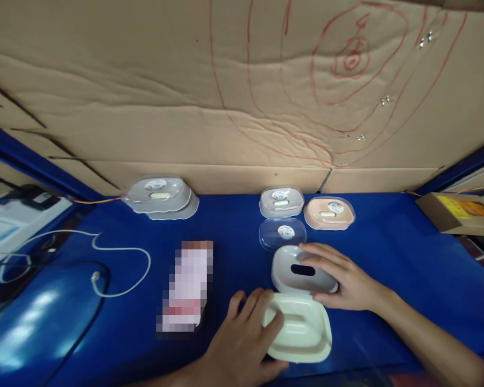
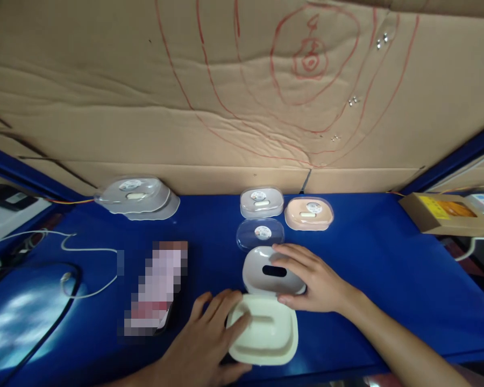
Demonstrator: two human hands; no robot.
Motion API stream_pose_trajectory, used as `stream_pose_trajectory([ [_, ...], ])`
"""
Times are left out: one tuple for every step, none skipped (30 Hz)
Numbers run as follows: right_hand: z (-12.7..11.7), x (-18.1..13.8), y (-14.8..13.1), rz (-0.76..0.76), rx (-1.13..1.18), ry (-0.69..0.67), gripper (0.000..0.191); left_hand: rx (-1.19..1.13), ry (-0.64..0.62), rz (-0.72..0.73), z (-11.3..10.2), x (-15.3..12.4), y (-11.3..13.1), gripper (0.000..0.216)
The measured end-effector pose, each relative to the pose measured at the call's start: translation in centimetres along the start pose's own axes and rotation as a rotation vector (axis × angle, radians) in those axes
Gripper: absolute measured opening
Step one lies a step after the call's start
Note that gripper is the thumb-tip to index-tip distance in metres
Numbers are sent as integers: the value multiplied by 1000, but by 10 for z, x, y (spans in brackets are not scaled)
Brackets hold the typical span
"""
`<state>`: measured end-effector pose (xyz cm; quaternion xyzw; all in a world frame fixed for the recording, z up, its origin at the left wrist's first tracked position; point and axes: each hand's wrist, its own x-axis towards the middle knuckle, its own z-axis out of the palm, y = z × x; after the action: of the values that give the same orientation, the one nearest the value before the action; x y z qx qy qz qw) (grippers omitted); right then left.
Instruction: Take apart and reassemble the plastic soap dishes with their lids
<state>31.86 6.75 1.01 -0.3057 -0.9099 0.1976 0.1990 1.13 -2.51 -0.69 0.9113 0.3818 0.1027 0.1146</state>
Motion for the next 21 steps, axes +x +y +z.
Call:
stream_pose_trajectory([
  [2, 1, -2, 4, -5, -6, 61, 39, 3, 72, 0, -1, 1, 66],
  [5, 3, -4, 9, -5, -20, 61, 68, 10, 146, 0, -2, 2, 63],
  [8, 5, -7, 15, 2, -38, 61, 84, 20, 226, -1, -2, 3, 57],
  [11, 7, -9, 20, 13, -58, 61, 91, 30, 293, -3, -2, 4, 49],
  [13, 9, -10, 24, 26, -80, 62, 95, 36, 337, -6, -1, 5, 40],
  [16, 11, -12, 24, 34, -100, 62, 96, 38, 367, -9, 0, 5, 33],
  [17, 12, -12, 18, 35, -117, 64, 98, 30, 380, -13, 2, 6, 29],
  [19, 13, -13, 9, 28, -129, 67, 103, 20, 387, -17, 4, 7, 30],
  [19, 14, -13, -4, 15, -136, 70, 108, 17, 397, -21, 5, 7, 34],
  [19, 15, -12, -16, -1, -137, 72, 115, 15, 400, -24, 6, 6, 39],
  [19, 14, -12, -25, -16, -128, 72, 117, 21, 406, -26, 7, 6, 44],
  [17, 14, -12, -34, -26, -109, 70, 117, 36, 402, -28, 8, 4, 47],
  [16, 13, -13, -47, -34, -80, 66, 114, 53, 390, -28, 9, 2, 51],
  [14, 12, -14, -64, -39, -43, 62, 107, 71, 374, -28, 10, 0, 54],
  [11, 10, -15, -88, -40, -4, 57, 94, 87, 359, -28, 11, -3, 57],
  [10, 9, -17, -119, -36, 34, 53, 76, 103, 344, -28, 12, -5, 59],
  [8, 7, -21, -154, -26, 68, 49, 52, 113, 333, -28, 13, -8, 62],
  [8, 5, -25, -193, -14, 94, 45, 18, 120, 325, -28, 14, -10, 64],
  [9, 3, -30, -234, -6, 115, 41, -21, 120, 317, -29, 15, -11, 65],
  [11, 0, -36, -277, -2, 127, 38, -57, 121, 303, -31, 17, -12, 65],
  [14, -2, -43, -316, -5, 134, 36, -83, 124, 274, -32, 18, -12, 60],
])
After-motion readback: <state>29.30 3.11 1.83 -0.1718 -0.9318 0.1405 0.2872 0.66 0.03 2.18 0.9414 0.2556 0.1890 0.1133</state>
